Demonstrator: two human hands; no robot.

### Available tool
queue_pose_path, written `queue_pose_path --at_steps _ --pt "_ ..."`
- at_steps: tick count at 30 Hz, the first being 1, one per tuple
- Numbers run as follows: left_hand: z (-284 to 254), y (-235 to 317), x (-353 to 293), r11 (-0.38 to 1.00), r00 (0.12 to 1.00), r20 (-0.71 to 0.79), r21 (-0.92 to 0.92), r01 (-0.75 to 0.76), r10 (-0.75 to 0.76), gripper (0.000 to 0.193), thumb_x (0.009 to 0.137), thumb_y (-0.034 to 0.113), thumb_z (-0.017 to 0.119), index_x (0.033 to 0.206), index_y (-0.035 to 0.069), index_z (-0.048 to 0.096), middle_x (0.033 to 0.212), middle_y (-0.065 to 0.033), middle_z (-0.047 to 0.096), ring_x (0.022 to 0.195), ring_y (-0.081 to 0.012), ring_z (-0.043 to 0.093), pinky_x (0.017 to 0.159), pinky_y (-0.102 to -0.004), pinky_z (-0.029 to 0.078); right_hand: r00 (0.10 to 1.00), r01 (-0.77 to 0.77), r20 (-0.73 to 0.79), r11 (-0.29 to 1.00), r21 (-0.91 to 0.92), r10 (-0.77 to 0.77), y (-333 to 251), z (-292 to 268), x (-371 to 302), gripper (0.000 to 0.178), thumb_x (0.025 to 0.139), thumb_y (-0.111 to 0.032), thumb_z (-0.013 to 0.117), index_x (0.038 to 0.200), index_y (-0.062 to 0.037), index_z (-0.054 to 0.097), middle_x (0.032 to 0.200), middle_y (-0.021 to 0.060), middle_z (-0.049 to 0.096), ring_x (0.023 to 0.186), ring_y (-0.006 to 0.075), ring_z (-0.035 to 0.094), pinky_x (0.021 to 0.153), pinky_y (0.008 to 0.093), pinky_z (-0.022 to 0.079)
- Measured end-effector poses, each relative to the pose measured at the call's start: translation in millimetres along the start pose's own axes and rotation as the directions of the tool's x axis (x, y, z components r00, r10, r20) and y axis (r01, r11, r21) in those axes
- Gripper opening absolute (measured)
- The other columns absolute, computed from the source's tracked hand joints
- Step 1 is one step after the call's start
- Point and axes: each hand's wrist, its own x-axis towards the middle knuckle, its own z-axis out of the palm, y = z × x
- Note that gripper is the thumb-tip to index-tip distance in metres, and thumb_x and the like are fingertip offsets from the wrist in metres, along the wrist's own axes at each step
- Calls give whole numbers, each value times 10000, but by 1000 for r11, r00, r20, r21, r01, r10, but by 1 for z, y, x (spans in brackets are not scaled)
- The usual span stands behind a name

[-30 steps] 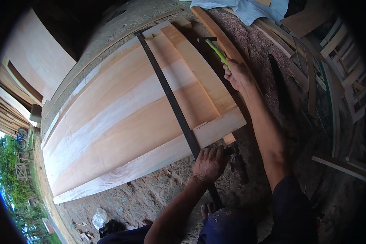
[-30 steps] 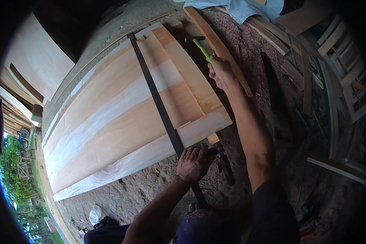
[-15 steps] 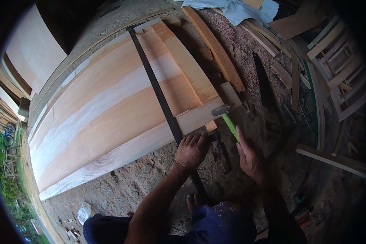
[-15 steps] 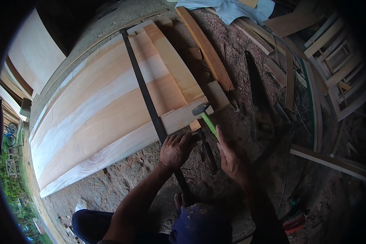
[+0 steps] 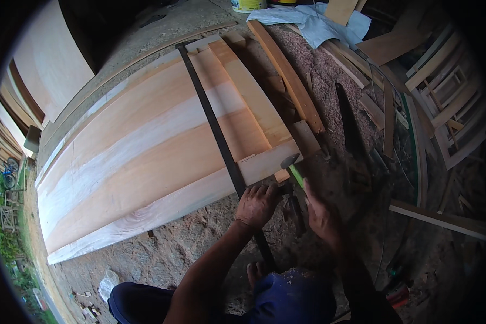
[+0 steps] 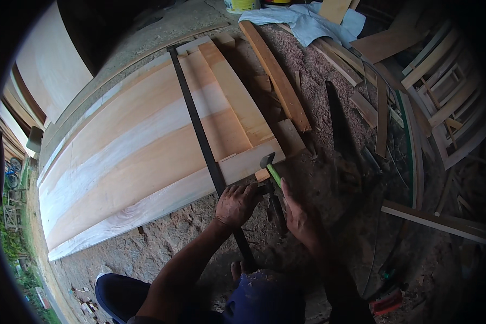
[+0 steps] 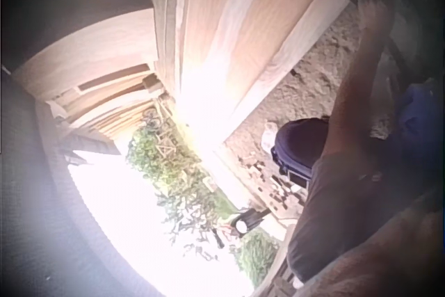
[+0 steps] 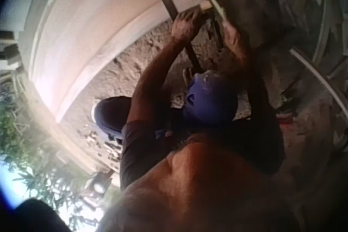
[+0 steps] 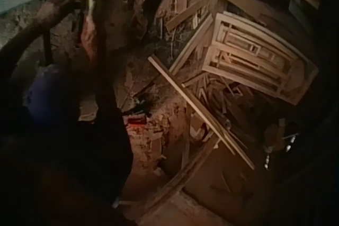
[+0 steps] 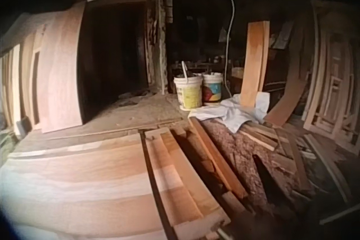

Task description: The person sits on the floor and assembles a wooden structure. They use a hammer to drive nails into a wooden frame and a hand saw to cut a piece of wood. The person also uses a square tool to measure and align the wood pieces.

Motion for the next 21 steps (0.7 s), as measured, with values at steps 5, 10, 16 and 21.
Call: queue_pose_path --at_steps 5,10,16,21 --pt "0 1 1 1000 1000 10 -6 -1 1 403 942 343 655 1249 89 594 1093 -135 687 1061 -330 654 956 -451 483 1000 -10 -26 997 -75 8 1 4 -10 557 996 -65 536 1537 -132 422 1146 293 645 990 464 664 784 477 551" --pt "7 4 6 1000 1000 17 14 8 -8 380 946 339 643 1223 84 594 1079 -145 685 1055 -336 654 963 -457 474 992 66 -105 998 5 -65 -5 -2 -5 568 998 -73 529 1549 -132 407 1138 286 654 990 480 654 784 490 540" --pt "2 -8 5 986 999 36 -163 17 -11 437 919 296 663 1263 50 555 1152 -181 669 1153 -356 621 1004 -460 463 998 54 -39 998 -37 -56 6 28 6 539 1052 -97 466 1579 -92 351 1315 303 596 1209 432 607 951 425 507" --pt "-97 -54 -16 925 862 370 21 -380 346 448 934 284 642 1339 114 556 1179 -133 671 1115 -333 655 912 -474 553 951 255 -196 965 61 -239 -6 40 -3 514 1081 -128 432 1560 30 337 1516 264 469 1416 340 458 1150 387 351"
